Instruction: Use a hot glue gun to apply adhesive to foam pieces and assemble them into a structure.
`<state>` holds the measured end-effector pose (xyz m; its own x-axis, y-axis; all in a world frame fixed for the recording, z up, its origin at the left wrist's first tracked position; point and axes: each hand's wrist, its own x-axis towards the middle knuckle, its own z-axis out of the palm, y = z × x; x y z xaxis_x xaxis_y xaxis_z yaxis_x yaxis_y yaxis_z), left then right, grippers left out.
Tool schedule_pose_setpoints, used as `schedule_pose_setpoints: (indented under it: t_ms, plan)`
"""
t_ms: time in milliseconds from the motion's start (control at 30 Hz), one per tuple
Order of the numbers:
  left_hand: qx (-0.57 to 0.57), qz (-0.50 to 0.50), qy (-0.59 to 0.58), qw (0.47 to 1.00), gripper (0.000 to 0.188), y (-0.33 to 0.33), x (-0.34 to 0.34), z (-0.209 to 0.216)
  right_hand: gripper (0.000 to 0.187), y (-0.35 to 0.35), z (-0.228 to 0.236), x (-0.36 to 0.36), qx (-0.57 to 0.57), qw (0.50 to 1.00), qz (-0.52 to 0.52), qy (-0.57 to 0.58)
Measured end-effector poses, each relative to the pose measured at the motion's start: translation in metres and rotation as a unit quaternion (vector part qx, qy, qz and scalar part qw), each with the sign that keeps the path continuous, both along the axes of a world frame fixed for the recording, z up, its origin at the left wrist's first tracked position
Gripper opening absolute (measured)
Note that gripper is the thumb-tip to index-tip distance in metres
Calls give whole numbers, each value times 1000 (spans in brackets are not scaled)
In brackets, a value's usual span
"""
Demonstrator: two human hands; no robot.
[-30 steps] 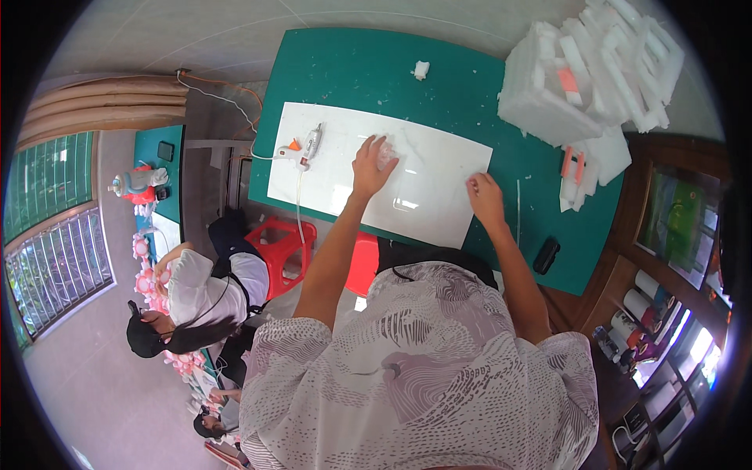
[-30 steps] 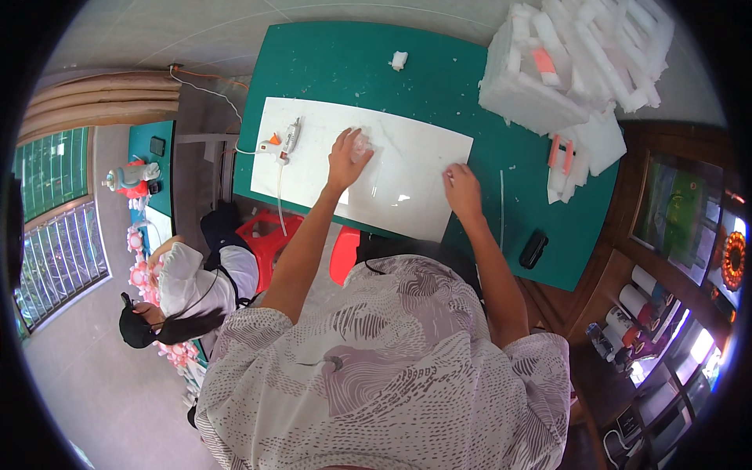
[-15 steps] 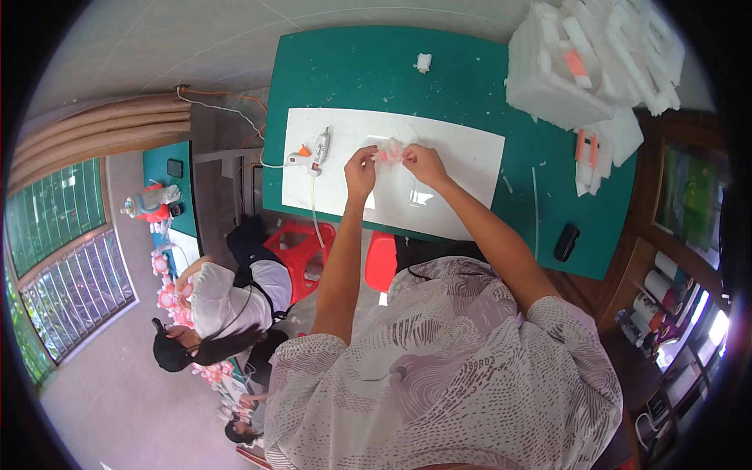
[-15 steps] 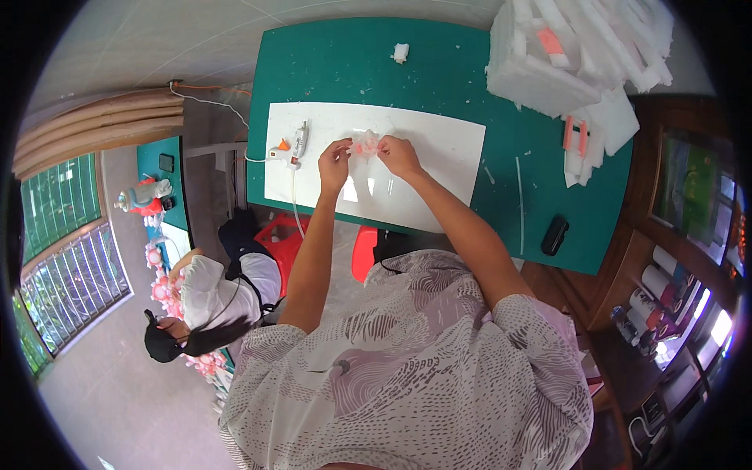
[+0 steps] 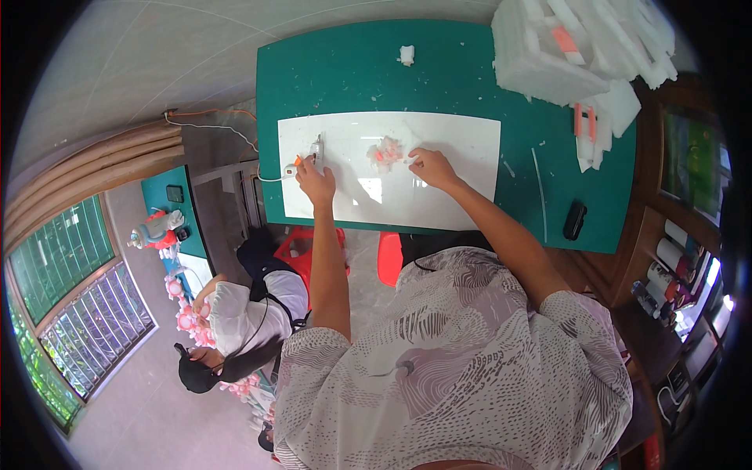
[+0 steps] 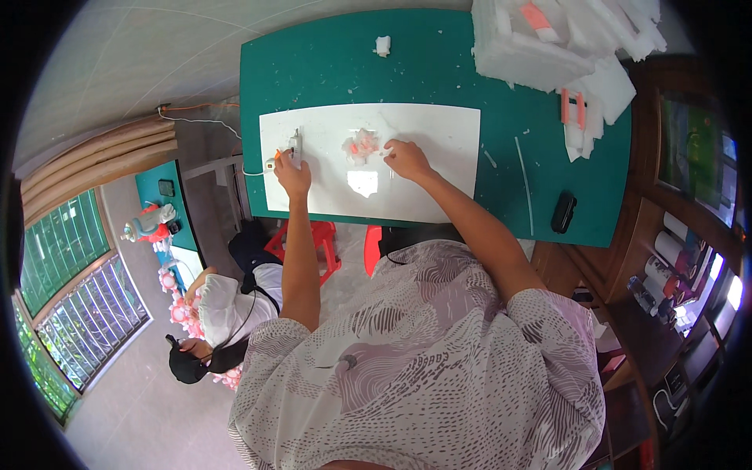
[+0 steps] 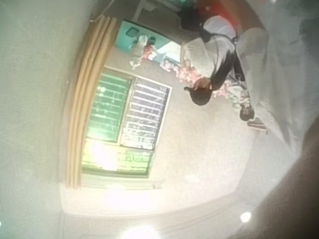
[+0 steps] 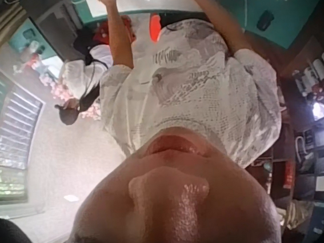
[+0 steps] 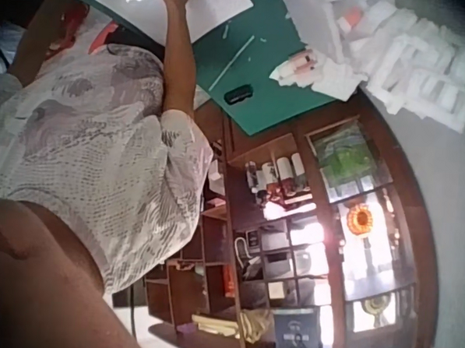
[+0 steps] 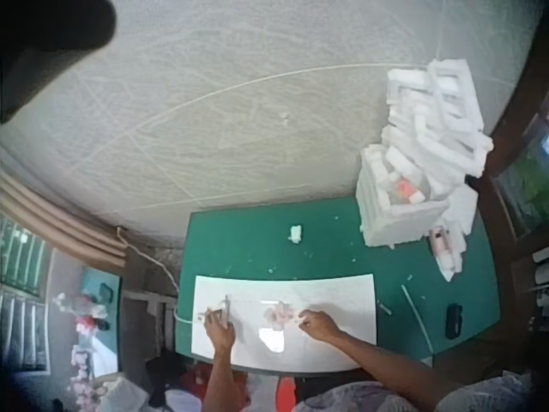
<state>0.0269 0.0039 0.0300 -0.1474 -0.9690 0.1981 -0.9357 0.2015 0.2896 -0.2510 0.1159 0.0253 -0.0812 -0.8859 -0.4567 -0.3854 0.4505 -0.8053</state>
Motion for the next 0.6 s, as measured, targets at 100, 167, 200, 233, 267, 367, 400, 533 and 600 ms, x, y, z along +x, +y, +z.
schedule_pose_setpoints:
  t_ms: [100, 167, 200, 233, 267, 367, 400, 533, 600]
  plan:
    - [55, 5, 11, 998, 54, -6, 2, 4, 26, 7, -5, -6, 11, 1000, -14, -4]
    - [51, 15, 12, 998, 55, -10, -1, 13, 27, 13, -9, -12, 10, 1000, -20, -5]
    - [50, 29, 13, 998, 56, -10, -2, 19, 28, 16, -11, -14, 3, 1000, -24, -3]
    - [49, 43, 13, 998, 57, -9, -4, 23, 29, 19, -13, -17, -5, 1000, -28, -1]
    - [46, 47, 13, 998, 57, -8, 3, 23, 29, 21, -12, -19, -8, 1000, -24, -2]
    - [-22, 54, 99, 993, 53, -8, 40, 16, 28, 25, -5, -23, -7, 1000, -17, -1]
    - [-23, 55, 99, 993, 53, -10, 49, 17, 28, 28, -3, -25, 4, 1000, -26, -8]
    - [30, -13, 23, 999, 47, -12, 56, 22, 28, 37, -7, -34, 1, 999, -35, -6]
    - [68, -65, -98, 991, 48, -21, 62, 20, 28, 37, -6, -35, -4, 1000, -26, -6]
